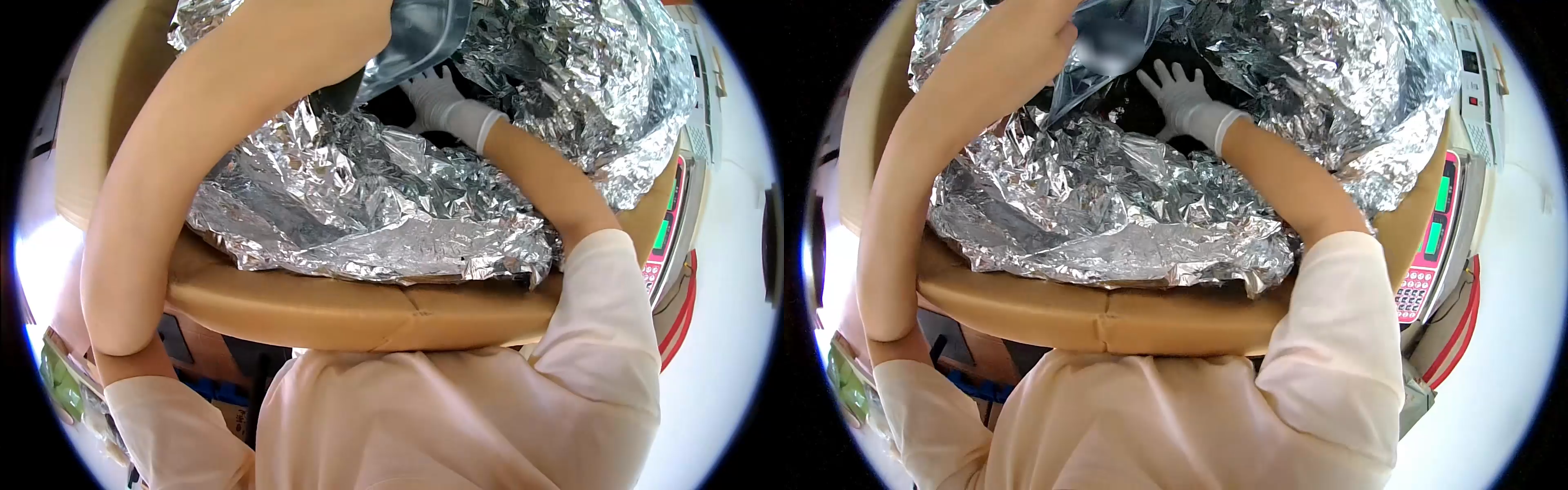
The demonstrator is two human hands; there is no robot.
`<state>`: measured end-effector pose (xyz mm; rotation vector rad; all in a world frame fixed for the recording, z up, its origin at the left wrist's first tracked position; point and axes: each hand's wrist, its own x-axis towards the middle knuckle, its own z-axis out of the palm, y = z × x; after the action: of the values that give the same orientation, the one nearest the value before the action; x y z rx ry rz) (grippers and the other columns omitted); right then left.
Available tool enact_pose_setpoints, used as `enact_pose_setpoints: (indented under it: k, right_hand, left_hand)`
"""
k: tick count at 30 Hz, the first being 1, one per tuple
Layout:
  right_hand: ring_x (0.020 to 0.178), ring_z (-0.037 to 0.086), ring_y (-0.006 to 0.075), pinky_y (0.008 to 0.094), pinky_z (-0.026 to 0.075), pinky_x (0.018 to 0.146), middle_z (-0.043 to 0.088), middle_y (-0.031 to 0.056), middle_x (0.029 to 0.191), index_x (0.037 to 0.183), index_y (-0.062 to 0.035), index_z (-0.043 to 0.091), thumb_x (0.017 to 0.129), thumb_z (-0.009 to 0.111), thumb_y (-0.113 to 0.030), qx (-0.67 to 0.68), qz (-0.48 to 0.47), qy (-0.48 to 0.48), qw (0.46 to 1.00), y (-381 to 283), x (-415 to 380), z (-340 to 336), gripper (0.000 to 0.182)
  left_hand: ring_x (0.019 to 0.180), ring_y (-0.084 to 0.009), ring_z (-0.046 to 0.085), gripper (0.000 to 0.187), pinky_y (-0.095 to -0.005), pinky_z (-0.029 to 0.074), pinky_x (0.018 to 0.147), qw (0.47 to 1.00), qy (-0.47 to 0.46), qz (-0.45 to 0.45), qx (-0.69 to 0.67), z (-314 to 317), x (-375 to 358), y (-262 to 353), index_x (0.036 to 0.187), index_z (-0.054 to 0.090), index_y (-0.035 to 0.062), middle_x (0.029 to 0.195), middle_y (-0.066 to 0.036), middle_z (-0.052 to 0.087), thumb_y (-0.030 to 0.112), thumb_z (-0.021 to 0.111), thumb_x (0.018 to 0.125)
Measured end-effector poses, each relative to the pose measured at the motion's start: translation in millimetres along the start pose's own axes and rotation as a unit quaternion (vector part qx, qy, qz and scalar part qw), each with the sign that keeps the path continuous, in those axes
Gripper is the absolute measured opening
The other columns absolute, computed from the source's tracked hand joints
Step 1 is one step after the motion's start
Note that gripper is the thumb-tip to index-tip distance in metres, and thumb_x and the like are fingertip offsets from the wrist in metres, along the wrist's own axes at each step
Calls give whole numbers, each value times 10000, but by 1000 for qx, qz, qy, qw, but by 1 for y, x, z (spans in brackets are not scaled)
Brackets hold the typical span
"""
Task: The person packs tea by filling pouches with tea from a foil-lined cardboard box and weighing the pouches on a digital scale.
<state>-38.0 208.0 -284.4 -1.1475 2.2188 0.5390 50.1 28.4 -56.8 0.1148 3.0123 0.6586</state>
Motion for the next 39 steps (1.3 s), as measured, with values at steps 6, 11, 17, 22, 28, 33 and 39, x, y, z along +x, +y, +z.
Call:
enact_pose_setpoints:
  k: [6, 11, 17, 22, 28, 33, 39]
  right_hand:
    - [1393, 193, 424, 590, 356, 1029, 106, 158, 1562, 1520, -272, 68, 585, 868, -443, 45, 37, 46, 997, 2, 11, 34, 1242]
    - [1257, 412, 423, 459, 506, 930, 281, 184, 1473, 1433, -267, 373, 672, 814, -237, 158, 35, 16, 987, -5, 9, 39, 880]
    - [1125, 539, 339, 378, 522, 899, 423, 192, 1354, 1333, -152, 507, 711, 726, -140, 266, 33, 35, 963, 6, 19, 55, 660]
    - [885, 617, 226, 302, 506, 796, 626, 140, 1063, 1217, -27, 573, 698, 690, -140, 529, 62, -20, 846, 19, -9, 17, 544]
    - [844, 574, 154, 272, 464, 765, 639, 59, 922, 1119, 9, 591, 651, 735, -151, 687, 64, 62, 721, 35, -70, -65, 515]
    - [858, 577, 147, 292, 466, 769, 636, 41, 911, 1055, -44, 642, 696, 704, -60, 746, 24, 129, 653, 37, -136, -118, 365]
    - [808, 583, 98, 248, 484, 646, 662, 11, 988, 1077, -90, 651, 829, 628, -155, 762, -6, 195, 617, 21, -150, -146, 258]
  left_hand:
    - [799, -437, 623, 224, -482, 491, 739, 994, -21, -67, -83, -14, 0, 28, 940, 591, -87, 797, -300, 620, 54, 452, 835]
    - [471, -65, 522, 430, -227, 456, 443, 949, -114, -198, -218, -6, 16, 12, 1300, 515, 124, 611, -17, 557, 166, 382, 893]
    - [450, -105, 528, 450, -253, 471, 426, 962, -112, -164, -189, 24, 23, -8, 1328, 479, 81, 639, -59, 594, 128, 384, 891]
    - [494, -138, 602, 472, -281, 505, 417, 957, -111, -174, -202, 47, 29, -17, 1354, 445, 48, 674, -110, 623, 74, 377, 888]
    - [516, -189, 656, 356, -285, 542, 440, 915, -140, -222, -305, 90, 49, -56, 1233, 531, -20, 679, -92, 681, 143, 476, 921]
    - [449, -188, 615, 433, -310, 515, 390, 956, -146, -171, -186, 72, 43, -23, 1259, 470, -29, 635, -104, 663, 30, 412, 834]
    - [480, -206, 628, 292, -316, 530, 410, 957, -159, -141, -199, 74, 51, -14, 647, 678, 21, 632, -62, 675, 129, 504, 855]
